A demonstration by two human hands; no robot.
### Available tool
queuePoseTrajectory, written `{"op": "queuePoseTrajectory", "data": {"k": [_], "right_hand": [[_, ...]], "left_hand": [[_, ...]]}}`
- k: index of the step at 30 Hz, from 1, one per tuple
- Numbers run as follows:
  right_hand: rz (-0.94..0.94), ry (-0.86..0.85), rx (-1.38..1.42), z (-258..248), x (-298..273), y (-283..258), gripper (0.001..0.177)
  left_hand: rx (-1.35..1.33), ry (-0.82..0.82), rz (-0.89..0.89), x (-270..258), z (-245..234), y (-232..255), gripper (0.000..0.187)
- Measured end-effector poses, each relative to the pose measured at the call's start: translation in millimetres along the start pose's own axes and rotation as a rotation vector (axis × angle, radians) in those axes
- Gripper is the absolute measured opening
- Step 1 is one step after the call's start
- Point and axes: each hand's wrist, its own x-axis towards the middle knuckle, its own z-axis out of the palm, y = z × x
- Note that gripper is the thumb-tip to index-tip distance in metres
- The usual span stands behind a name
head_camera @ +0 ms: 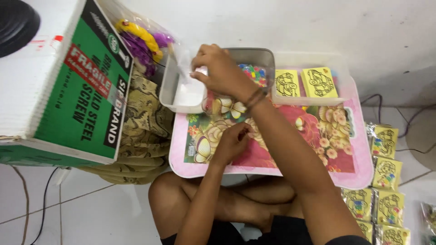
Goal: The person places a yellow illustrated card and a small clear bag of colorful beads into a larger plastic sleeve, and then seals the sleeve.
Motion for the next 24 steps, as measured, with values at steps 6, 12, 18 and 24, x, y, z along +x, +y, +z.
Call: {"op": "queuePoseTrajectory", "data": {"k": [6,12,18,24], "right_hand": [[0.219,0.236,0.512,-63,-119,16,0.019],[0.544,0.385,0.701,-32,-231,56,0.007],[0.645,0.466,1.052,7,-285,82,0.024],[0.644,0.453,1.122,9,-298,85,0.035]], "left_hand": [[0.062,-0.033,0.027,-3,-1,8,0.016],[-0.097,0.013,-0.017,0,13,3,0.025],[-0.31,0.052,-0.099,9,32,-19,0.043],[-0.634,0.031,-0.297,21,50,-2,0.065]]}}
